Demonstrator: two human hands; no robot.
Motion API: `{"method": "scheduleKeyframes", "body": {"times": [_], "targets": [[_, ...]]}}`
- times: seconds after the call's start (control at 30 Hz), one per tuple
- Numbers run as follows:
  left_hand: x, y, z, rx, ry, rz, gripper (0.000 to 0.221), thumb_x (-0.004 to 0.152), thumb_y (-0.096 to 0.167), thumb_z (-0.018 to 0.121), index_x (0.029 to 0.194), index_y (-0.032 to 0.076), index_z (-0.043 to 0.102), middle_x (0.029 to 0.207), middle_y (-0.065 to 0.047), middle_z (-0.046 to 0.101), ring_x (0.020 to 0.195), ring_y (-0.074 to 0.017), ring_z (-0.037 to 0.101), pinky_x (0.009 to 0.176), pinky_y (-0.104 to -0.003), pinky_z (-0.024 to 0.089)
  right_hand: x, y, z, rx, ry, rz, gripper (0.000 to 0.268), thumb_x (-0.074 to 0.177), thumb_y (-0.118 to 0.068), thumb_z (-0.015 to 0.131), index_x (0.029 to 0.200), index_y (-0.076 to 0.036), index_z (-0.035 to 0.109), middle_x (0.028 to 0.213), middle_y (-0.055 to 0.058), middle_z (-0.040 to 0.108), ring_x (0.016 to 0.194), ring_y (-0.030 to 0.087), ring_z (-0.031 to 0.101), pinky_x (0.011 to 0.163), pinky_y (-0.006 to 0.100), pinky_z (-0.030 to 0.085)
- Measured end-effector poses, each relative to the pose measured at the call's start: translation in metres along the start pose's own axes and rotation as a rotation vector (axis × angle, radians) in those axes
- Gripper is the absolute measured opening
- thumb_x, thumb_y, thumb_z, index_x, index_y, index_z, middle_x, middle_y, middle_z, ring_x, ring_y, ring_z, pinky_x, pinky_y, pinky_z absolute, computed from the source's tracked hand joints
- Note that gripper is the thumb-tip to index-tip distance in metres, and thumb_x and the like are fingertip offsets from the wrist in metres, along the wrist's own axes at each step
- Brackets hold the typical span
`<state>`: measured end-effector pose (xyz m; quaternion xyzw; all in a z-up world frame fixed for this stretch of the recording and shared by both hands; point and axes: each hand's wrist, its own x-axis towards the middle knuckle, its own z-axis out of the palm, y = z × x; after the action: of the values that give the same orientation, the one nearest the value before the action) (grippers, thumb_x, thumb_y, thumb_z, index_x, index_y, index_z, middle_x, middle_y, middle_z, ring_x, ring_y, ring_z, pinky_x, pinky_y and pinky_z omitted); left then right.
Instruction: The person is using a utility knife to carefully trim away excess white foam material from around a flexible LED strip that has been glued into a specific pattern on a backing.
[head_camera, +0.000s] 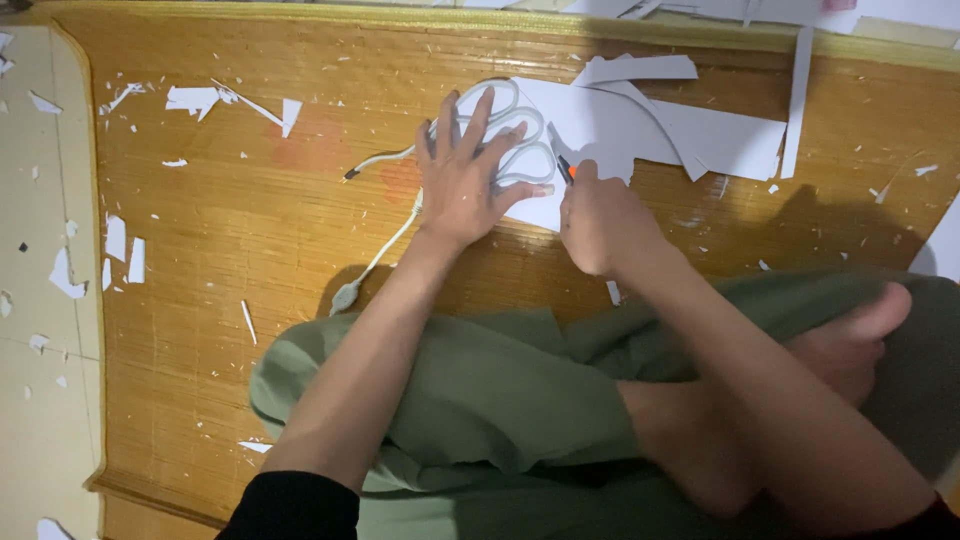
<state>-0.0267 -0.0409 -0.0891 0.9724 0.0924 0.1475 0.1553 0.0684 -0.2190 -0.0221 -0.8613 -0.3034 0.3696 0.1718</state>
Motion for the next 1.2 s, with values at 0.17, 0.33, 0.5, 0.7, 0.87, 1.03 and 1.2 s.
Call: {"method": "scheduleKeyframes", "body": {"times": [0.17, 0.33, 0.5, 0.7, 0.87, 1.03, 1.2], "targets": [[0.0, -0.001, 0.0, 0.048, -0.06, -0.022, 0.08, 0.082, 0.08, 0.065, 0.133, 0.018, 0.073, 0.159, -0.009, 0.037, 0.144, -0.0439, 0.026, 0.11, -0.062, 0.022, -0.003, 0.005, 0.0, -0.035, -0.037, -0.002, 0.018, 0.092, -0.008, 0.056, 0.103, 0.007, 0.054, 0.074, 0.022, 0.066, 0.062, 0.038, 0.067, 0.06, 0.047, 0.055], [0.0, -0.001, -0.001, 0.032, -0.032, -0.006, 0.077, 0.081, 0.078, 0.07, 0.132, 0.019, 0.074, 0.159, -0.008, 0.037, 0.144, -0.0423, 0.027, 0.109, -0.061, 0.024, -0.011, 0.024, 0.016, -0.003, 0.041, -0.097, 0.019, 0.093, -0.013, 0.059, 0.099, 0.004, 0.053, 0.071, 0.021, 0.068, 0.061, 0.04, 0.067, 0.058, 0.049, 0.054], [0.001, -0.001, 0.001, 0.067, -0.082, -0.046, 0.081, 0.081, 0.083, 0.063, 0.132, 0.02, 0.074, 0.16, -0.007, 0.037, 0.144, -0.0439, 0.026, 0.11, -0.062, 0.023, -0.023, 0.004, 0.006, -0.147, -0.041, 0.042, 0.02, 0.101, -0.013, 0.047, 0.109, 0.004, 0.052, 0.079, 0.021, 0.065, 0.062, 0.035, 0.066, 0.056, 0.049, 0.055], [0.0, -0.001, 0.001, 0.071, -0.073, -0.034, 0.084, 0.081, 0.085, 0.06, 0.133, 0.019, 0.074, 0.161, -0.006, 0.035, 0.145, -0.0427, 0.026, 0.111, -0.061, 0.023, -0.034, 0.018, 0.013, -0.164, -0.005, 0.0, 0.023, 0.104, -0.018, 0.046, 0.104, 0.004, 0.054, 0.077, 0.024, 0.068, 0.059, 0.039, 0.068, 0.058, 0.05, 0.056], [-0.002, -0.001, 0.005, 0.07, -0.07, -0.043, 0.083, 0.08, 0.084, 0.062, 0.133, 0.021, 0.074, 0.16, -0.006, 0.037, 0.144, -0.0442, 0.026, 0.112, -0.062, 0.021, -0.044, 0.005, 0.001, -0.128, -0.077, 0.095, 0.024, 0.105, -0.019, 0.044, 0.107, 0.003, 0.054, 0.084, 0.024, 0.069, 0.069, 0.038, 0.07, 0.065, 0.051, 0.057], [-0.002, -0.003, 0.006, 0.051, -0.052, -0.026, 0.084, 0.081, 0.085, 0.059, 0.132, 0.019, 0.075, 0.16, -0.007, 0.037, 0.144, -0.0431, 0.026, 0.111, -0.062, 0.022, -0.045, 0.007, 0.003, -0.153, -0.097, 0.112, 0.025, 0.104, -0.018, 0.043, 0.11, 0.003, 0.054, 0.087, 0.023, 0.069, 0.072, 0.038, 0.07, 0.068, 0.052, 0.056], [-0.002, -0.003, 0.008, 0.065, -0.066, -0.052, 0.085, 0.08, 0.087, 0.058, 0.133, 0.022, 0.073, 0.16, -0.006, 0.038, 0.144, -0.0438, 0.025, 0.111, -0.063, 0.022, -0.047, 0.009, 0.007, -0.156, -0.038, 0.049, 0.024, 0.098, -0.013, 0.041, 0.108, 0.003, 0.055, 0.082, 0.022, 0.069, 0.067, 0.04, 0.069, 0.061, 0.052, 0.056]]}}
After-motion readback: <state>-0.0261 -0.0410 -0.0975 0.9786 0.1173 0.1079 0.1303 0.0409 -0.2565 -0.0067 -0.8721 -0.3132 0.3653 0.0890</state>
